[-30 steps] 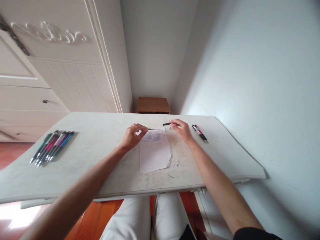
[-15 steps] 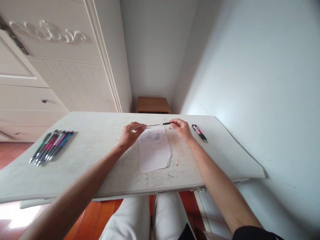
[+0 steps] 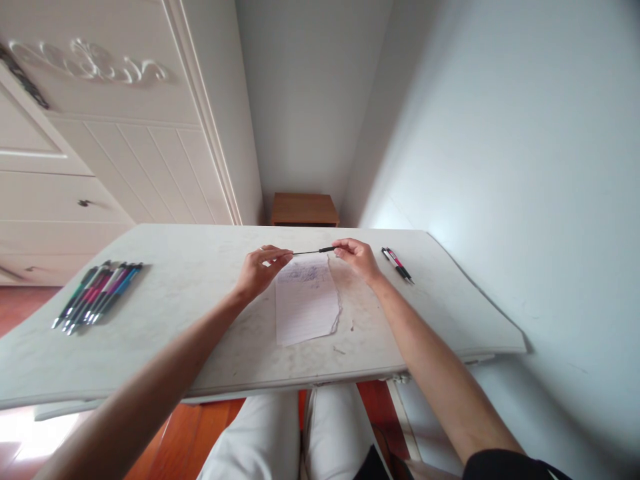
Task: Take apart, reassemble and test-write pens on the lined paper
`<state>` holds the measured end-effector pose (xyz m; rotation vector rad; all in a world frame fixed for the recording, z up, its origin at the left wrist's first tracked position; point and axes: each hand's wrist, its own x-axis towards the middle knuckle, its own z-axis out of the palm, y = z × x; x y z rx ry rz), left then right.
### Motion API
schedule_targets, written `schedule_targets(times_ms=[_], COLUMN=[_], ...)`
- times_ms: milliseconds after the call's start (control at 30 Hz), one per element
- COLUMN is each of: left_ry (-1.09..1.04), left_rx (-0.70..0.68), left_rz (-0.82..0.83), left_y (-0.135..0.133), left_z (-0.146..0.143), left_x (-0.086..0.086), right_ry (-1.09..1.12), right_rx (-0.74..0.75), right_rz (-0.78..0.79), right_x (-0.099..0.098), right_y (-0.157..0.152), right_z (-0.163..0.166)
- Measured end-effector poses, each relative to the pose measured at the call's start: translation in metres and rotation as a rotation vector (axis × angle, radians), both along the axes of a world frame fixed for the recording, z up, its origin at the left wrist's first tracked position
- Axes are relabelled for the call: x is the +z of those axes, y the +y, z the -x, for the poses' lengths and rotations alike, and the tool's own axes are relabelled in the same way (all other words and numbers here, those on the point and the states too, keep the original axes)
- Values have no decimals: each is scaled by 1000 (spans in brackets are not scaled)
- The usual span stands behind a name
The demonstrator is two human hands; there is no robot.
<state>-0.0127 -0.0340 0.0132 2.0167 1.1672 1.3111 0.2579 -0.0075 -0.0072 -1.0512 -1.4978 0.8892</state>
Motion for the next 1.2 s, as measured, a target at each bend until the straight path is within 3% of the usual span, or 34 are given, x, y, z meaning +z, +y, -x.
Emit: schedule_targets(times_ms=[267,600,1200], left_ry=[23,104,151], left_rx=[-14,-67,-3], left_rz=[-61,-356,-253], left_y=[4,7,11], left_z=[1,4,10], left_x=[-6,-8,-6], right_ry=[26,-268,-295], right_rx=[97,18,-94], right_rz=[26,-304,-161], right_x=[-2,4,-1], right_y=[0,-2,3], right_z=[3,0,-9])
